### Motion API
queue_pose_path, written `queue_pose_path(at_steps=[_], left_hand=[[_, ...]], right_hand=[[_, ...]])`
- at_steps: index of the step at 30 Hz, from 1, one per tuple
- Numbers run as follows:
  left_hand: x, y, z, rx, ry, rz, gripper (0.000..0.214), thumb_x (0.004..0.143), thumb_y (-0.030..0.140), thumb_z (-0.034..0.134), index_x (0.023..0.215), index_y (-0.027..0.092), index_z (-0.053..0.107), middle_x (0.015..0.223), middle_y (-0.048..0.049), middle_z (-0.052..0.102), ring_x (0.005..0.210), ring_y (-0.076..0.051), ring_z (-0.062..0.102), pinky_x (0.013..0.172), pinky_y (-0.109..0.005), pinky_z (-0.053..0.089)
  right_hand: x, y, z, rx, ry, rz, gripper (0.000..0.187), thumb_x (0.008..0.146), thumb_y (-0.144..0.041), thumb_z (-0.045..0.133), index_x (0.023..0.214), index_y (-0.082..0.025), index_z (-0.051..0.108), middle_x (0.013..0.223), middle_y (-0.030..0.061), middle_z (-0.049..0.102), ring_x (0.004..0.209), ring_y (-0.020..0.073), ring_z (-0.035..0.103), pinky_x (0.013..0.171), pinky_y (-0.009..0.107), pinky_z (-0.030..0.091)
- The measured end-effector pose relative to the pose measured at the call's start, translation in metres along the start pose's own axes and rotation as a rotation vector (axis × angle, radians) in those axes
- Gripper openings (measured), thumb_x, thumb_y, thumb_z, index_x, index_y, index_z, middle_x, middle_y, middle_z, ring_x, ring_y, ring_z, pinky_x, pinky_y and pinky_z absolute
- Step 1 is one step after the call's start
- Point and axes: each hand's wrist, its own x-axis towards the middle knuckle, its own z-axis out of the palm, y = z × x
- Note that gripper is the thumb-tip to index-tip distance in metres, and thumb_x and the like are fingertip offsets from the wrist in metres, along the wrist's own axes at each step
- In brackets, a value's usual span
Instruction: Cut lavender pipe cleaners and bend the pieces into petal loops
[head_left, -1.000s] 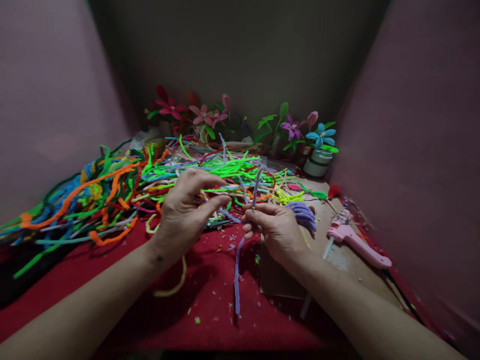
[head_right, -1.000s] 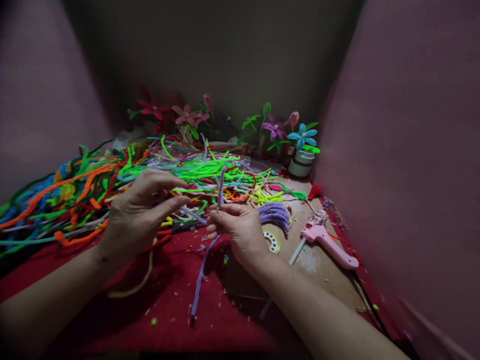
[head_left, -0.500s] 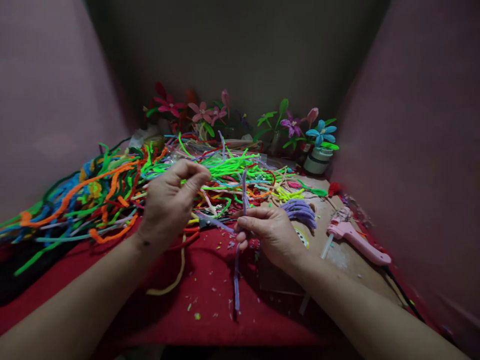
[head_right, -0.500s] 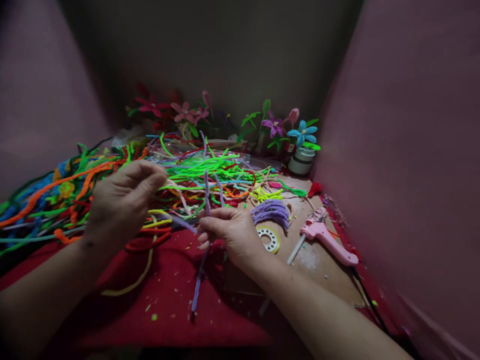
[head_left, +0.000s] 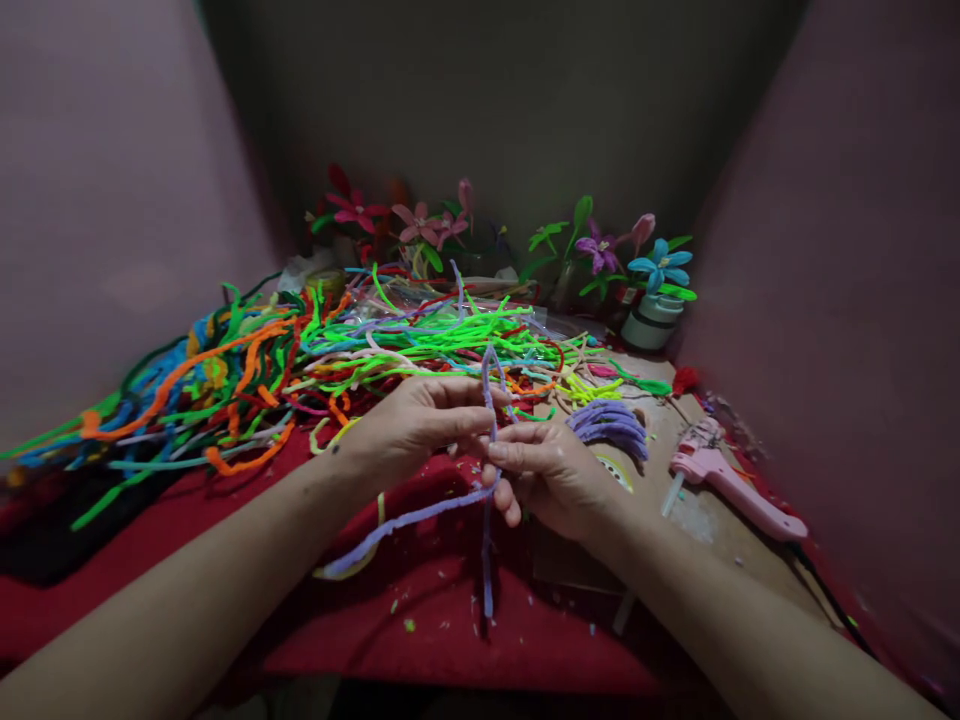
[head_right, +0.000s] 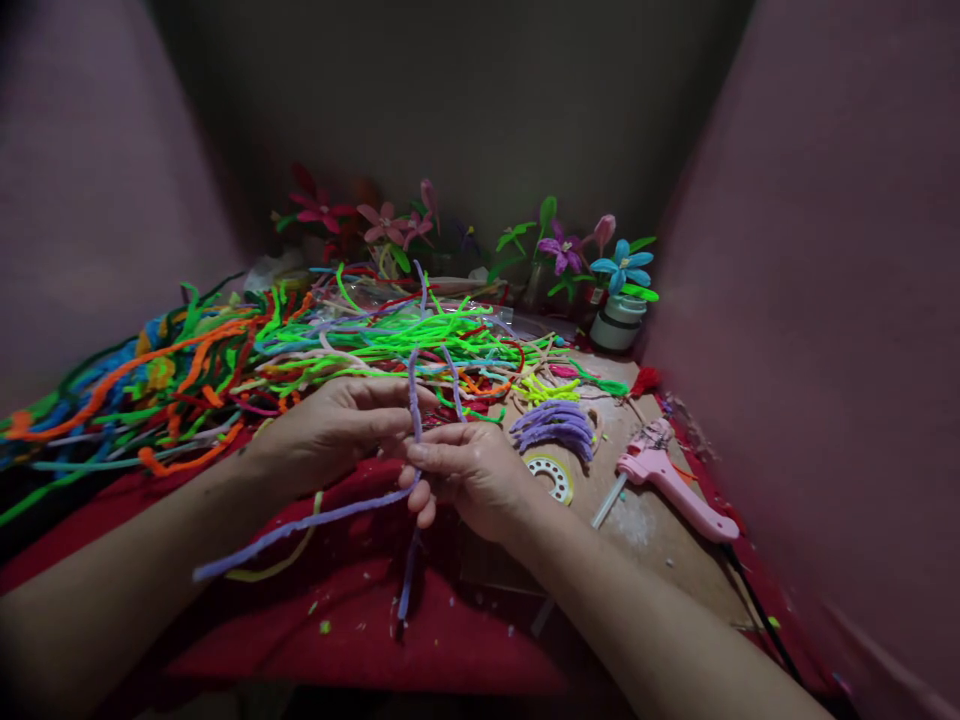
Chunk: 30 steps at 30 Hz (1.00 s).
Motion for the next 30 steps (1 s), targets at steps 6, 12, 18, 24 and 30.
queue_pose_path(at_steps=[6,12,18,24,30], left_hand=[[0.003,-0.005,0.009,-0.072,0.147,0.016,0.016,0.071,0.027,0.067,0.065,0.013,0.063,0.051,0.0025,0.054,0.043,-0.004,0.045,0.042,-0.014,0.034],[0.005,-0.002,0.002,-0.231,0.21,0.067,0.015,0.074,0.028,0.064,0.074,0.013,0.062,0.061,-0.0015,0.062,0.038,-0.004,0.046,0.035,-0.015,0.034],[0.001,-0.005,0.009,-0.258,0.224,0.159,0.011,0.076,0.023,0.062,0.08,0.013,0.06,0.06,0.0008,0.061,0.039,-0.005,0.049,0.036,-0.015,0.039],[0.0,0.007,0.004,-0.219,0.271,0.212,0.013,0.077,0.026,0.059,0.082,0.013,0.059,0.062,0.0005,0.061,0.039,-0.005,0.048,0.034,-0.015,0.036],[-0.02,0.035,-0.048,0.498,0.328,0.087,0.016,0.072,0.028,0.061,0.078,0.014,0.062,0.053,0.0024,0.054,0.043,-0.007,0.046,0.04,-0.017,0.032]], right_hand=[[0.001,0.004,0.002,-0.045,0.022,0.079,0.016,0.065,-0.019,0.072,0.067,-0.007,0.062,0.056,0.003,0.064,0.036,0.0096,0.056,0.031,0.017,0.044],[0.0,0.003,0.002,-0.065,0.025,0.133,0.017,0.063,-0.019,0.072,0.068,-0.006,0.063,0.053,0.0027,0.063,0.035,0.0094,0.055,0.031,0.017,0.045],[-0.001,0.002,0.002,-0.1,0.01,0.166,0.017,0.062,-0.02,0.073,0.065,-0.007,0.061,0.054,0.0029,0.063,0.035,0.0093,0.055,0.03,0.017,0.044],[-0.005,-0.001,0.003,-0.085,-0.027,0.174,0.016,0.063,-0.02,0.072,0.064,-0.009,0.06,0.051,0.0017,0.063,0.031,0.0087,0.052,0.028,0.015,0.04],[-0.005,-0.003,-0.002,-0.076,-0.034,0.203,0.016,0.063,-0.022,0.071,0.068,-0.008,0.063,0.048,0.0011,0.061,0.027,0.0072,0.048,0.025,0.014,0.033]])
